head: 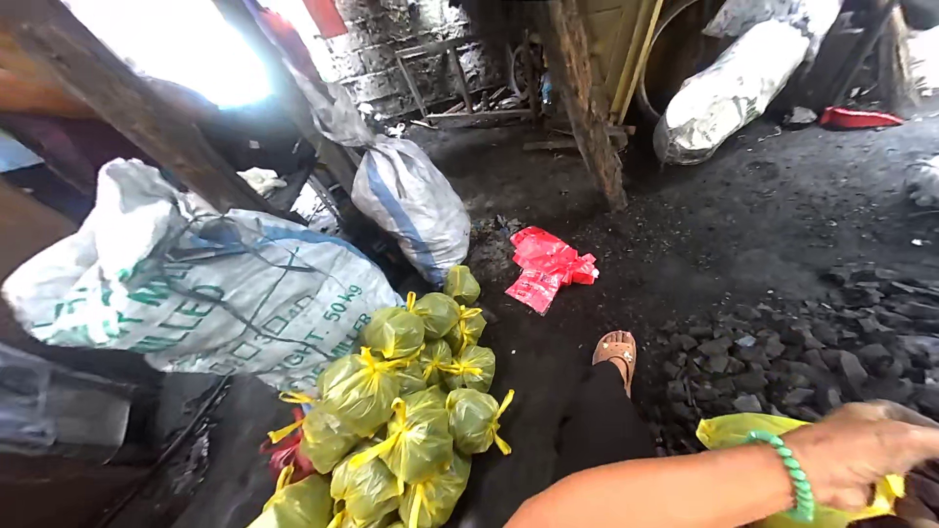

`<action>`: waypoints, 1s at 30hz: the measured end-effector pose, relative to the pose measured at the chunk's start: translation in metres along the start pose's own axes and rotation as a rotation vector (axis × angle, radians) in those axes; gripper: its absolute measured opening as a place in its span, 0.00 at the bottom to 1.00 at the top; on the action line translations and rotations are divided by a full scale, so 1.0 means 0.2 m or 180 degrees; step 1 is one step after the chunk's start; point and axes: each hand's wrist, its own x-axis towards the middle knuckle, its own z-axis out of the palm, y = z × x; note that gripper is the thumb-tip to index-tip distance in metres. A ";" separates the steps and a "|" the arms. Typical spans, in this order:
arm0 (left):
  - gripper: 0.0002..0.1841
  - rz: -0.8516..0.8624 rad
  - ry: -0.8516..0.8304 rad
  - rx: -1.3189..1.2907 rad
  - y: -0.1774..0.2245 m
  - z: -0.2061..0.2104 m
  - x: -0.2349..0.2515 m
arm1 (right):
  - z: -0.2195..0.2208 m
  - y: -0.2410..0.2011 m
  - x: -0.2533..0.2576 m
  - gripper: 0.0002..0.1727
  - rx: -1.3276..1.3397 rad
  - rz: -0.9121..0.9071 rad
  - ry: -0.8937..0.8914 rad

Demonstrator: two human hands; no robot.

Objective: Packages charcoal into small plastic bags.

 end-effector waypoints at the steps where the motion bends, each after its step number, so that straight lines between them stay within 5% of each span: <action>1: 0.14 -0.0112 0.0014 0.0113 0.01 0.01 -0.02 | 0.06 0.04 0.03 0.23 -0.0584 0.0005 -0.0142; 4: 0.18 -0.0458 -0.0038 0.0443 0.00 -0.01 -0.05 | 0.16 0.13 0.01 0.19 -0.1498 0.0115 -0.0280; 10: 0.21 -0.0726 0.0035 0.0496 -0.07 -0.08 -0.05 | 0.07 0.24 -0.17 0.36 -0.1941 0.0414 -0.0270; 13: 0.18 -0.0699 -0.0027 0.0693 -0.11 -0.07 -0.06 | 0.00 0.20 -0.24 0.32 -0.1849 0.0533 -0.0492; 18: 0.21 -0.0793 0.0068 0.0899 -0.17 -0.06 -0.02 | -0.18 0.18 -0.30 0.21 -0.1202 -0.0443 0.0778; 22: 0.22 -0.0794 0.0117 0.0877 -0.23 -0.07 0.04 | -0.24 0.22 -0.28 0.38 -0.1828 -0.0323 0.1328; 30: 0.22 -0.0699 0.0105 0.1091 -0.18 -0.09 0.00 | 0.05 0.40 -0.46 0.33 -0.2485 -0.0404 -0.0556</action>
